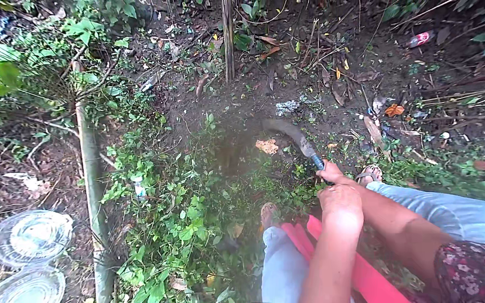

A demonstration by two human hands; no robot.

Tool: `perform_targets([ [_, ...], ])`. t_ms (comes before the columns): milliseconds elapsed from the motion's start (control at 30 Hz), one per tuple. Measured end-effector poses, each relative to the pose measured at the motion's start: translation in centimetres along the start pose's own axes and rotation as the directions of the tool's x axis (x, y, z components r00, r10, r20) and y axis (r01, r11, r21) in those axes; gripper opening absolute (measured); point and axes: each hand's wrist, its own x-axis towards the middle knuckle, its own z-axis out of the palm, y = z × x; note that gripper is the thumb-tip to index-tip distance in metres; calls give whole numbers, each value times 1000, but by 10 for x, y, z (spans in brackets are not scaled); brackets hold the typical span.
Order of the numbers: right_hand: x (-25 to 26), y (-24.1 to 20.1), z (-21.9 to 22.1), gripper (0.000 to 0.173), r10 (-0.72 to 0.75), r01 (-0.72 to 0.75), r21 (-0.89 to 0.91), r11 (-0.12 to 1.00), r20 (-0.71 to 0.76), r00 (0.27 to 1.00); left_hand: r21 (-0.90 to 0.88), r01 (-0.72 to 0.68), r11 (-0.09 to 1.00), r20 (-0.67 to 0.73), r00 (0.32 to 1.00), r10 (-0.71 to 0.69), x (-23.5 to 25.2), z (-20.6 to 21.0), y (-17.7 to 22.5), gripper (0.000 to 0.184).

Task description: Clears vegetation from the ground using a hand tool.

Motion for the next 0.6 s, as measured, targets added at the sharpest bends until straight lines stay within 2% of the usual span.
perform_targets([
  [33, 7, -16, -2, 55, 172, -170, 139, 976, -5, 985, -11, -11, 1000, 5, 1000, 11, -1, -1, 2, 32],
  [67, 10, -31, 2, 52, 265, -241, 320, 916, -32, 964, -17, -24, 1000, 0, 1000, 24, -1, -1, 3, 32],
  [133, 10, -60, 24, 44, 340, -203, 659, 724, -85, 937, -15, -47, 999, -10, 999, 47, -3, -3, 6, 32],
  [167, 9, -69, 38, 43, 352, -180, 731, 659, -88, 932, -9, -55, 998, -5, 998, 55, -5, -4, 8, 32],
  [200, 7, -70, 52, 45, 342, -191, 714, 674, -72, 937, 3, -58, 998, 2, 998, 58, -6, -5, 9, 32],
  [233, 4, -63, 64, 48, 306, -229, 595, 771, -31, 951, 7, -59, 998, 7, 998, 59, -6, -5, 10, 33],
  [267, -2, -53, 71, 51, 266, -263, 370, 891, 45, 963, 5, -56, 998, 9, 998, 56, -7, -6, 10, 33],
  [300, -9, -43, 72, 54, 229, -244, 80, 967, 155, 961, 5, -49, 999, 11, 999, 49, -8, -6, 10, 34],
  [333, -14, -32, 70, 55, 180, -132, -180, 975, 280, 943, -7, -42, 999, 19, 999, 42, -9, -8, 9, 35],
  [367, -18, -19, 66, 57, 112, 46, -364, 930, 401, 909, -35, -32, 999, 31, 999, 34, -10, -9, 8, 37],
  [400, -25, -9, 58, 58, 19, 257, -462, 849, 512, 859, -39, -34, 999, 42, 998, 35, -10, -9, 7, 38],
  [433, -41, -7, 45, 57, -107, 454, -480, 751, 590, 800, -32, -34, 999, 47, 998, 35, -10, -8, 6, 38],
  [467, -70, -27, 30, 55, -165, 547, -509, 665, 614, 772, -5, -38, 999, 30, 999, 38, -8, -4, 4, 35],
  [500, -113, -86, 18, 57, 134, 325, -667, 671, 541, 831, 6, -36, 999, 19, 999, 36, -5, -1, 2, 33],
  [533, -139, -129, 13, 57, 290, 115, -702, 703, 431, 854, 6, -28, 1000, 14, 1000, 28, -4, 1, 1, 32],
  [567, -152, -153, 9, 58, 344, -53, -639, 768, 340, 875, -1, -21, 1000, 16, 1000, 21, -4, 2, 2, 32],
  [600, -153, -156, 6, 59, 328, -125, -537, 834, 303, 895, -1, -17, 1000, 21, 1000, 17, -5, 2, 3, 31],
])
